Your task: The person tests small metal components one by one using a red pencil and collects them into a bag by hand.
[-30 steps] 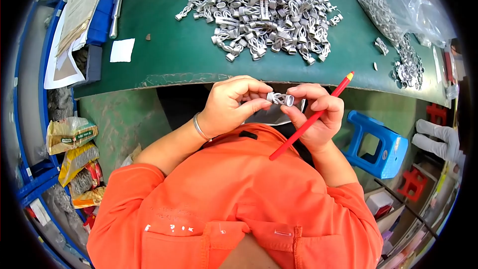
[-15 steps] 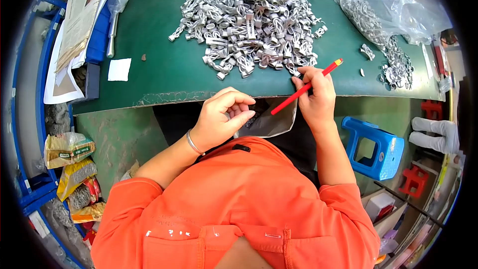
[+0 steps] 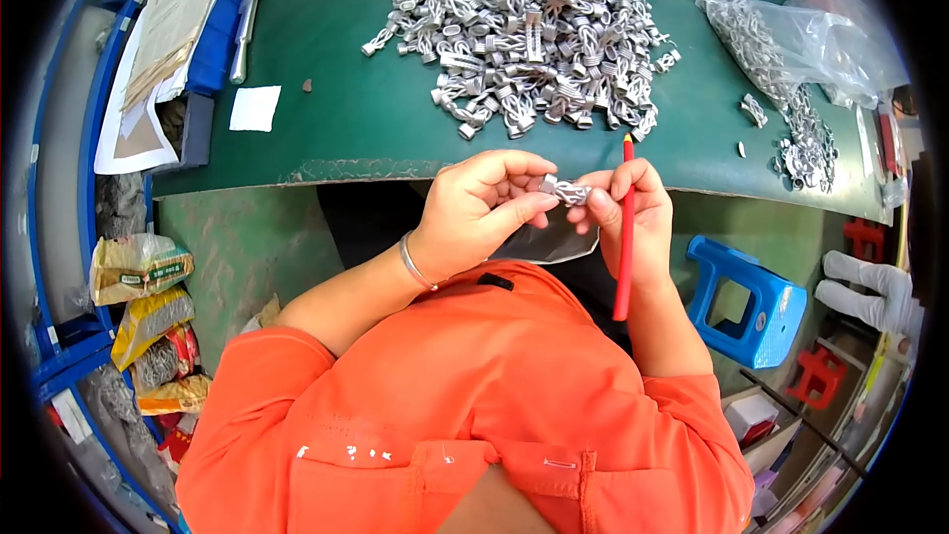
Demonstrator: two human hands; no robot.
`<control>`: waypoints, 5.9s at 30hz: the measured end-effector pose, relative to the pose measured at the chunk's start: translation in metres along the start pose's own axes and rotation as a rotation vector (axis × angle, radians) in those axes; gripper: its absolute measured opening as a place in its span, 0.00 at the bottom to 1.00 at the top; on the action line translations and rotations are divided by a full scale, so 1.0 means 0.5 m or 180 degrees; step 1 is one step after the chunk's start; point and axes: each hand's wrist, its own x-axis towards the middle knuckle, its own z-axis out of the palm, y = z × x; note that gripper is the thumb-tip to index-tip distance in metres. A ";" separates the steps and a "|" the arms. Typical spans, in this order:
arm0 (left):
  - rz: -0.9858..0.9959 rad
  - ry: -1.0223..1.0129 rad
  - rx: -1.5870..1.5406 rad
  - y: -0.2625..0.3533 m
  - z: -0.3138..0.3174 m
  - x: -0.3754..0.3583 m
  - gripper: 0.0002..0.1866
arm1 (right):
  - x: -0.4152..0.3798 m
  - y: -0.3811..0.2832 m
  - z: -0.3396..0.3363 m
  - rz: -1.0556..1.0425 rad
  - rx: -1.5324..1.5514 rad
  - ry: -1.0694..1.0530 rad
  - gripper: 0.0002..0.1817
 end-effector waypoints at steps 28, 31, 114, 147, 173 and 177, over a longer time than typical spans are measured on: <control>0.0306 0.0196 0.1514 0.000 -0.027 -0.017 0.12 | 0.109 -0.011 0.013 -0.2699 -0.3326 0.0228 0.14; 0.0275 0.0183 0.1473 0.005 -0.022 -0.015 0.12 | 0.148 -0.014 0.022 -0.2743 -0.3788 -0.0028 0.15; 0.0603 0.0005 0.0180 -0.001 -0.040 -0.013 0.12 | 0.027 0.026 0.028 -0.0471 0.0072 -0.0623 0.12; 0.0155 -0.0340 0.2179 -0.011 -0.058 -0.027 0.11 | 0.130 0.011 0.058 -0.2286 -0.4116 -0.0378 0.15; 0.0653 0.0103 0.0300 0.014 -0.047 -0.019 0.13 | 0.037 0.030 0.046 -0.2135 -0.1650 -0.0547 0.18; 0.0385 -0.0055 0.1333 0.019 -0.056 -0.025 0.14 | 0.046 0.002 0.038 -0.2396 -0.2367 -0.0604 0.18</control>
